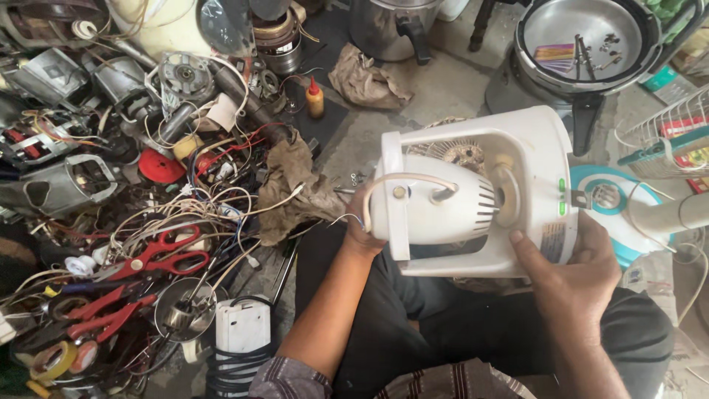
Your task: The person disassembles a white electric appliance, likely a fan or heater, by removing the outer casing and internal components. They manipulate the motor housing and wires, inspecting the internal parts in a cluttered workshop environment.
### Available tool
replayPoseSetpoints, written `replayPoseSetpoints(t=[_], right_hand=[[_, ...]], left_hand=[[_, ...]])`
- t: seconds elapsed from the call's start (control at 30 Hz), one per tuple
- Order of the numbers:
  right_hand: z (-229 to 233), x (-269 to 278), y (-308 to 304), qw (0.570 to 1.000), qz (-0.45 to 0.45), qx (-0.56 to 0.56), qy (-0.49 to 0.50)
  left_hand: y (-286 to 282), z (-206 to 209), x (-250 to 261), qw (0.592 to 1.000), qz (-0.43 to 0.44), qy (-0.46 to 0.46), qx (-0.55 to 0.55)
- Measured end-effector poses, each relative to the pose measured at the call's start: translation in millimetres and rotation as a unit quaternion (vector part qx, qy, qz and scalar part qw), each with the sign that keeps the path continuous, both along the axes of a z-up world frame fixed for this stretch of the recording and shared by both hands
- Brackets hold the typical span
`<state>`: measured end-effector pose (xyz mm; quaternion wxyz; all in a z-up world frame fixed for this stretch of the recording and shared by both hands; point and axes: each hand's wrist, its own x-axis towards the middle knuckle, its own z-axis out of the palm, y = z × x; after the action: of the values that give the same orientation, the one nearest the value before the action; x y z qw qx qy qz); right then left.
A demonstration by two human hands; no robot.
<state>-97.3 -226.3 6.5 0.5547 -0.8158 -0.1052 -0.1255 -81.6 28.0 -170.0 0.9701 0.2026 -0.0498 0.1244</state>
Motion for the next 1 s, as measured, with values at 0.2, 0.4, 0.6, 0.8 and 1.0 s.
replayPoseSetpoints(t=[0.2,0.4,0.6,0.8,1.0], right_hand=[[6.5,0.7,-7.0,0.999,-0.036,-0.015,0.018],[5.3,5.2,-4.4,1.000,-0.011,0.017,0.001],[5.5,2.0,-0.5,1.000,-0.010,-0.015,0.016],[12.1,5.7,-6.3,1.000,-0.013,-0.007,0.025],[13.1,5.4,-7.5,0.999,-0.018,-0.021,0.032]], left_hand=[[3.4,4.8,-2.7,0.999,0.021,-0.033,0.003],[7.3,11.0,0.7,0.999,0.024,-0.027,0.032],[4.2,-5.2,-6.2,0.998,0.016,-0.020,0.065],[3.1,-2.5,-5.2,0.997,0.002,-0.021,0.070],[6.3,5.1,-4.3,0.998,-0.002,-0.017,0.066]])
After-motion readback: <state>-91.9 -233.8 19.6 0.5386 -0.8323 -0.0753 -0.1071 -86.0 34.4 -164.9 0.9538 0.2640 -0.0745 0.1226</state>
